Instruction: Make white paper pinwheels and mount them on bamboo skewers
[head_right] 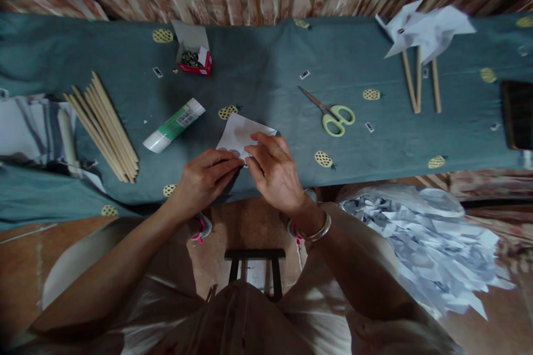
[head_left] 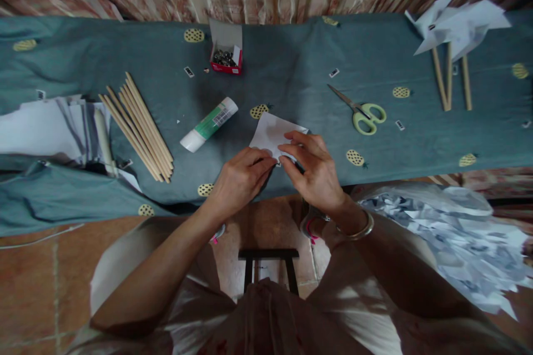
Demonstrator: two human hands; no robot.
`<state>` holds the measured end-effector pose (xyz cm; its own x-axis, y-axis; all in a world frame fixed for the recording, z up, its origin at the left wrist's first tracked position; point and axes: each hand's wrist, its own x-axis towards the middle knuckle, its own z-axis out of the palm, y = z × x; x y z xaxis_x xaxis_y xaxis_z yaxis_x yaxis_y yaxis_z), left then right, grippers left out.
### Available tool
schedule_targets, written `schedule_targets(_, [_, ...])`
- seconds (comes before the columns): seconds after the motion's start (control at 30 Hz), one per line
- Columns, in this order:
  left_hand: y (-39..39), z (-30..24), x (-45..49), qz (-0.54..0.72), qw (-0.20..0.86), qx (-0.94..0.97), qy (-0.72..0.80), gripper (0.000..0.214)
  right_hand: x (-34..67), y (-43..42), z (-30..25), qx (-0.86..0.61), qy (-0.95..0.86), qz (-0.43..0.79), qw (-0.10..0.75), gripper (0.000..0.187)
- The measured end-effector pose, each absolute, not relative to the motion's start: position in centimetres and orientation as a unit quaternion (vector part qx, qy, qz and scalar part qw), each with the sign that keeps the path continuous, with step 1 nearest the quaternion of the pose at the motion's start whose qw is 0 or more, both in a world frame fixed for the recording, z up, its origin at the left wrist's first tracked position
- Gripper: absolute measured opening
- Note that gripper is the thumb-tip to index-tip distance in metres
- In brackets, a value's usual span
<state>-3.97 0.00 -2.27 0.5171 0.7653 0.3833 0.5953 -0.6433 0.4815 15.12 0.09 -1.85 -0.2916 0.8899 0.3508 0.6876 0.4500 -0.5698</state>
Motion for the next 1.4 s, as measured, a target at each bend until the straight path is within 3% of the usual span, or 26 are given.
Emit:
schedule_targets(0.3, [0.0,-2.3,-4.0,0.286,0.150,0.861,0.393,0.019,15.2,0.1,-2.3,-0.480,-0.816,0.132,0.293,0.028])
schedule_targets(0.7, [-0.1,-2.3,-4.1,0.283,0.157,0.858,0.397,0.020,13.9,-0.3,-2.8,-0.466,-0.849,0.050,0.245,0.028])
schedule_targets(1.0, [-0.1,-2.5,-4.1,0.290,0.149,0.857,0.398,0.018,14.8,0.1,-2.3,-0.474,-0.831,0.102,0.274,0.029])
schedule_targets(1.2, [0.4,-2.3,-4.6,0.285,0.127,0.863,0.398,0.018,16.6,1.4,-2.1,-0.522,-0.793,0.116,0.292,0.041])
schedule_targets(1.4, [2.3,-1.4,-7.1,0.261,0.075,0.857,0.438,0.020,16.5,0.7,-1.1,-0.494,-0.807,0.150,0.287,0.035])
